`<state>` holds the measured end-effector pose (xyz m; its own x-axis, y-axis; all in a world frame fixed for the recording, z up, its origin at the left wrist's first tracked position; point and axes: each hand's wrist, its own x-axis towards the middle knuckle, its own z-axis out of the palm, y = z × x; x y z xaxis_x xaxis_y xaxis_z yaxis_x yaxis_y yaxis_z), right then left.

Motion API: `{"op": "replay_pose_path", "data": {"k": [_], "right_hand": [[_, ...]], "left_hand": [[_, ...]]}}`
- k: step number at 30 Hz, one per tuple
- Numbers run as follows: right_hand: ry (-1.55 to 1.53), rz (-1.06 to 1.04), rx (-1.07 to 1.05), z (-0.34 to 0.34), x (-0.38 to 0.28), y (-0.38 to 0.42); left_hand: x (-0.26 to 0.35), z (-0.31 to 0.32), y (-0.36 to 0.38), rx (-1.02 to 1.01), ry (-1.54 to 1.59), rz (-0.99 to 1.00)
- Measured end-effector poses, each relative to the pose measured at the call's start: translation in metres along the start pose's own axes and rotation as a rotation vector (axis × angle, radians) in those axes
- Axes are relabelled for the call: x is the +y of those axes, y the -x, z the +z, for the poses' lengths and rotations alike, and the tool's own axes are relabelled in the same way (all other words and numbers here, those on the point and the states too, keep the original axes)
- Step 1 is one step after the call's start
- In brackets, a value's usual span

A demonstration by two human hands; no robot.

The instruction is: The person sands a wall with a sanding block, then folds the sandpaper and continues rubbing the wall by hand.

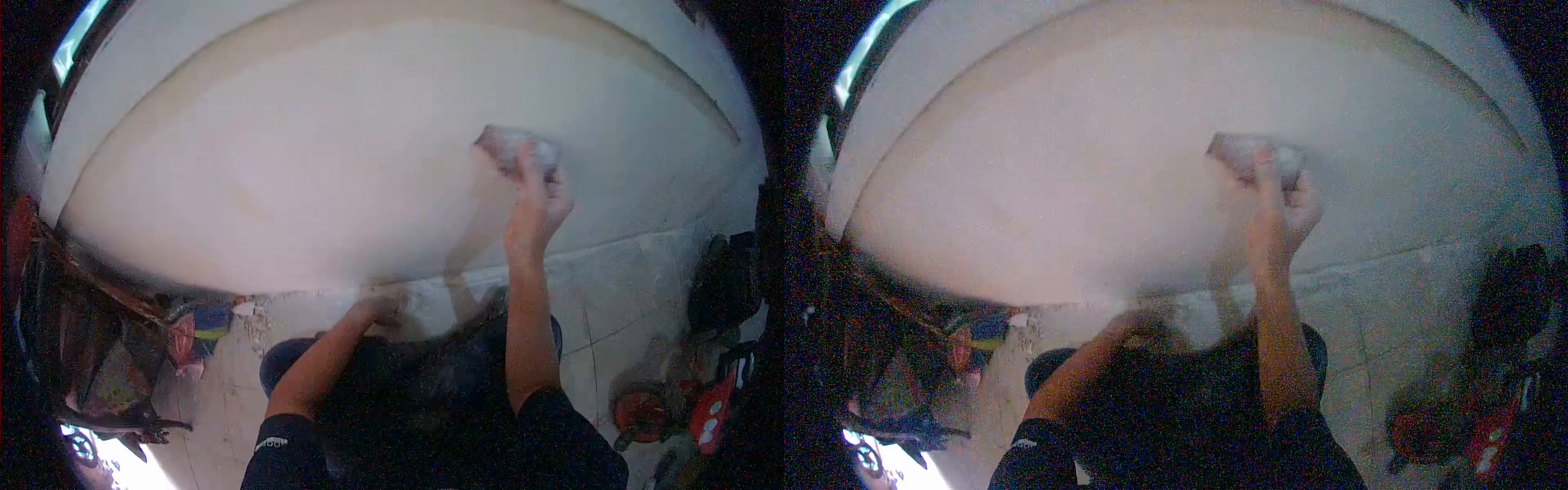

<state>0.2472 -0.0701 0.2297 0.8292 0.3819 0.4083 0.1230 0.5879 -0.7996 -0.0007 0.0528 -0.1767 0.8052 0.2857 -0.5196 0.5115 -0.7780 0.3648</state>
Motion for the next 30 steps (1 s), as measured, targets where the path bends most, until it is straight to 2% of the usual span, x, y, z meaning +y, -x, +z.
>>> {"op": "replay_pose_path", "data": {"k": [4,6,9,10,12,13,15,19,21,22,24,28,30], "right_hand": [[0.090,-0.002,-0.131,-0.001,0.018,0.008],[0.282,-0.104,-0.468,0.008,0.038,0.025],[0.238,-0.147,-0.582,0.020,0.040,0.030],[0.240,-0.144,-0.583,0.021,0.031,0.027],[0.222,-0.117,-0.317,0.013,0.013,0.015],[0.221,-0.110,-0.327,0.009,0.013,0.010],[0.073,-0.157,-0.137,0.002,0.009,0.002],[-0.012,-0.074,-0.099,0.013,0.020,0.011],[0.084,-0.019,-0.292,0.020,0.023,0.023],[0.086,-0.018,-0.288,0.022,0.027,0.026],[0.027,-0.004,-0.511,0.027,0.034,0.029],[0.105,0.007,-0.446,0.018,0.015,0.020],[0.046,-0.002,-0.336,0.011,0.004,0.008]], "left_hand": [[0.008,-0.009,0.006,-0.115,-0.007,-0.054],[0.010,-0.009,0.007,-0.136,-0.012,-0.055],[0.010,-0.010,0.010,-0.162,-0.020,-0.070],[0.009,-0.010,0.011,-0.170,-0.024,-0.070],[0.008,-0.008,0.010,-0.174,-0.023,-0.074],[0.008,-0.007,0.009,-0.176,-0.021,-0.075],[0.008,-0.007,0.008,-0.177,-0.028,-0.075],[0.010,-0.008,0.008,-0.185,-0.033,-0.069],[0.012,-0.012,0.009,-0.180,-0.028,-0.056],[0.014,-0.014,0.010,-0.175,-0.024,-0.051],[0.016,-0.017,0.013,-0.159,-0.013,-0.039],[0.019,-0.019,0.008,-0.129,-0.006,-0.001],[0.017,-0.018,0.003,-0.120,-0.015,0.008]]}}
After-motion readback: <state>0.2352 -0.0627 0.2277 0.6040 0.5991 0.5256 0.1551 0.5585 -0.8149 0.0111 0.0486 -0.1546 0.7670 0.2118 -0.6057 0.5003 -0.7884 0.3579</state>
